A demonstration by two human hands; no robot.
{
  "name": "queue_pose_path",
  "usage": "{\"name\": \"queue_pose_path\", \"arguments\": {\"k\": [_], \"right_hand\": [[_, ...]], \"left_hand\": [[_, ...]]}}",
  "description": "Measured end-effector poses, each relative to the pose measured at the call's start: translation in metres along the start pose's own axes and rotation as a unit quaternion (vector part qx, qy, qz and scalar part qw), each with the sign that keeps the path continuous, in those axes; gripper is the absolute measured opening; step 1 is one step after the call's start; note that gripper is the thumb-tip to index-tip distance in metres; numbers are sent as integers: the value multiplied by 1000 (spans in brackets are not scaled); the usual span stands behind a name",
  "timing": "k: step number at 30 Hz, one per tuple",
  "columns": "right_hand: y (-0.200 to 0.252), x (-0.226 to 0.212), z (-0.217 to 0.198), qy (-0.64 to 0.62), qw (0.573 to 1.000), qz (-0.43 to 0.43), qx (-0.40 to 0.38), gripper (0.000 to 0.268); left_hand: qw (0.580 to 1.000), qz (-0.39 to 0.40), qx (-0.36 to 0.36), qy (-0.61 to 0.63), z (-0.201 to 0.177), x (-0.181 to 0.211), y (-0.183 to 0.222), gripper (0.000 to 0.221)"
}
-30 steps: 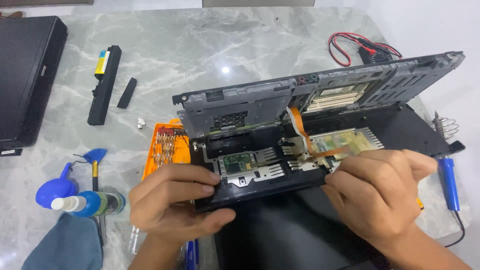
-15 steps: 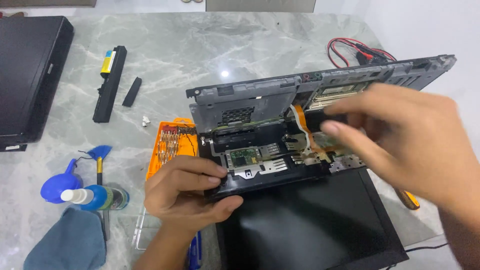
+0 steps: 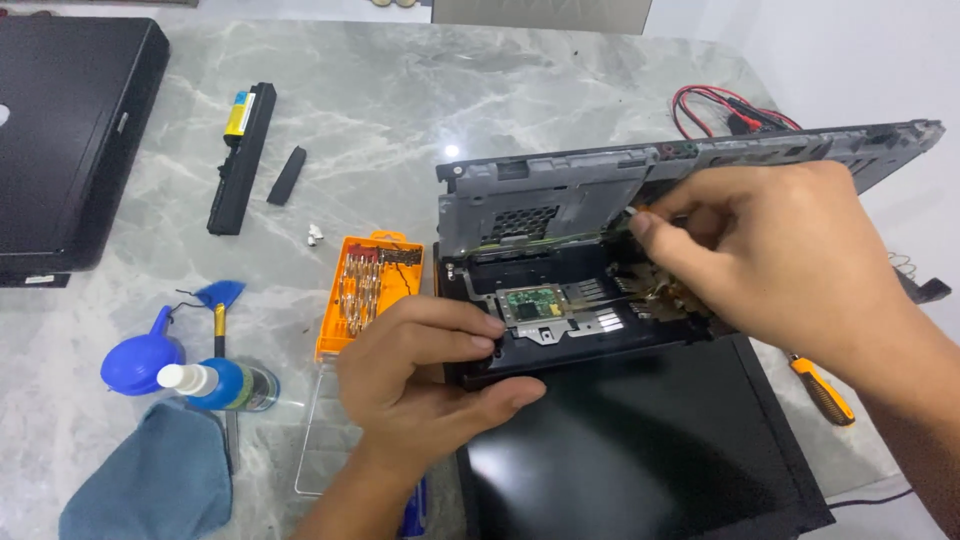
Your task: Removing the palm rest bezel and keyboard from a laptop using a screwdriver and prying actions.
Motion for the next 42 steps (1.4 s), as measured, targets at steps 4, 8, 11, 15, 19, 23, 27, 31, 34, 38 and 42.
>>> {"name": "queue_pose_path", "arguments": {"k": [4,8,11,15,19,23,27,31,34,38,42], "right_hand": [[2,0,-1,-44,998,34,1,22],[6,-1,-3,-107,984,139,-40,27],[3,6,2,-139,977,148,-63,22],[5,3,0,-133,976,156,-66,26],[7,5,-2,-80,995,66,-10,21],[21,-2,-9,-54,986,-118,103,15],[24,-7,-9,50,966,-208,145,19],[15,-5,-2,39,987,-125,92,23],[12,-6,2,56,989,-90,105,16],[9,-5,5,76,982,-96,147,8],[10,-6,8,92,976,-106,167,11]], "left_hand": [[1000,11,-2,-8,-1,1,-3,35],[1000,8,-7,-10,-1,-1,2,36],[1000,4,-5,-1,-1,-1,2,35],[1000,10,1,-4,-1,-1,3,35],[1000,-1,-17,1,0,-1,3,36],[1000,7,-15,3,1,-1,2,34],[1000,6,-16,1,2,-1,4,33],[1000,16,-21,-9,4,-1,6,30],[999,23,-19,-12,5,-2,9,29],[1000,15,-16,-7,4,-2,10,29],[999,14,-23,-21,3,0,7,29]]}}
Point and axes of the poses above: each hand's wrist, its own y-axis away from the middle knuckle, its own z-axis out of the palm, x = y × z, the point moved 7 cm from there along -y, towards the middle knuckle, and after that the axes turned 8 degrees about z, right-handed, at the moved point
